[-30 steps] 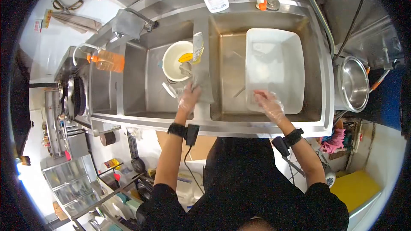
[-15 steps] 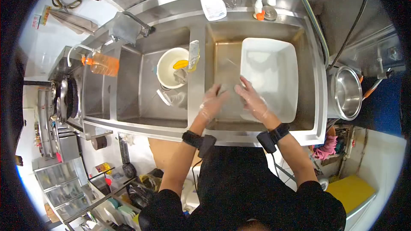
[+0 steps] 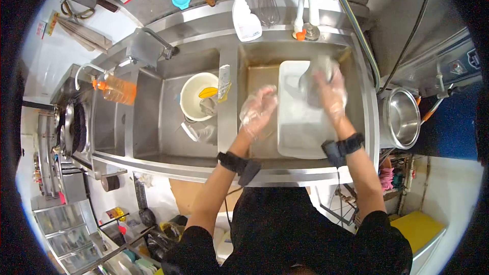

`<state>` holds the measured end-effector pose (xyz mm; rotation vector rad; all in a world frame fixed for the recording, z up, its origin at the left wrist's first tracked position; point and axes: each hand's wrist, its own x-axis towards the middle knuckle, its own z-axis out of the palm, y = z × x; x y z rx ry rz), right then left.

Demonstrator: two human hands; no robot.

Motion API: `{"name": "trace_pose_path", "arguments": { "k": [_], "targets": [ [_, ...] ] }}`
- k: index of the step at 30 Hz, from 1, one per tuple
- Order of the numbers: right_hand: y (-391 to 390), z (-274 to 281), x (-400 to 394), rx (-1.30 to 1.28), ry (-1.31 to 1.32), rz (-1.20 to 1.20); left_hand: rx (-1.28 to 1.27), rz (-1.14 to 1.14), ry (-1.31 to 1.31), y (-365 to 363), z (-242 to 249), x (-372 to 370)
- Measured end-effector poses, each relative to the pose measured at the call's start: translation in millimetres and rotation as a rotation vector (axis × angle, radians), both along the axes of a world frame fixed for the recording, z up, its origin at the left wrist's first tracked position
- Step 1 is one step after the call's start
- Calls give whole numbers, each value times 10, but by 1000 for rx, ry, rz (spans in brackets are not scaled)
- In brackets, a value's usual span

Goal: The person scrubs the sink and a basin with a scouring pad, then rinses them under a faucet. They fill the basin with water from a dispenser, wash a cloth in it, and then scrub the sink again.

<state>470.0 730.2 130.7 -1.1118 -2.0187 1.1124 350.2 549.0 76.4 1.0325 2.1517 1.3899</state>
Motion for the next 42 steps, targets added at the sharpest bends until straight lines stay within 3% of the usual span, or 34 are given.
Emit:
{"name": "trace_pose_path", "arguments": {
  "k": [1, 4, 6, 8, 9, 18, 27, 31, 33, 35, 37, 40, 41, 42],
  "targets": [
    [197, 124, -64, 130, -22, 1, -73, -23, -53, 101, 24, -92],
    [461, 344, -187, 217, 109, 80, 198, -178, -437, 352, 542, -141],
    [369, 477, -150, 284, 26, 204, 281, -201, -467, 468, 735, -62],
    [323, 331, -106, 626, -154, 301, 319, -230, -603, 495, 973, 37],
    [274, 318, -78, 674, -188, 340, 260, -258, -597, 512, 1062, 32],
    [-188, 647, 149, 239, 6, 404, 246, -293, -724, 514, 1216, 114],
    [-477, 864, 219, -224, 394, 254, 384, -351, -1150, 455, 1246, 305],
    [-527, 888, 174, -334, 486, 147, 413, -328, -1195, 540, 1220, 346],
    [-279, 640, 128, -58, 267, 107, 381, -215, -1189, 596, 1237, 359],
    [-322, 621, 59, -215, 359, 88, 342, -105, -1181, 655, 1272, 329],
    [-267, 426, -43, -118, 287, 58, 404, -74, -1122, 709, 1281, 296],
    [-177, 487, -113, -271, 86, 156, 389, -66, -1021, 855, 1137, 93],
    [-123, 408, -99, 68, 22, 291, 404, -73, -1012, 911, 1082, -16],
    [-46, 271, -164, 180, 69, 299, 396, -61, -957, 952, 1021, -139]
  ]
}}
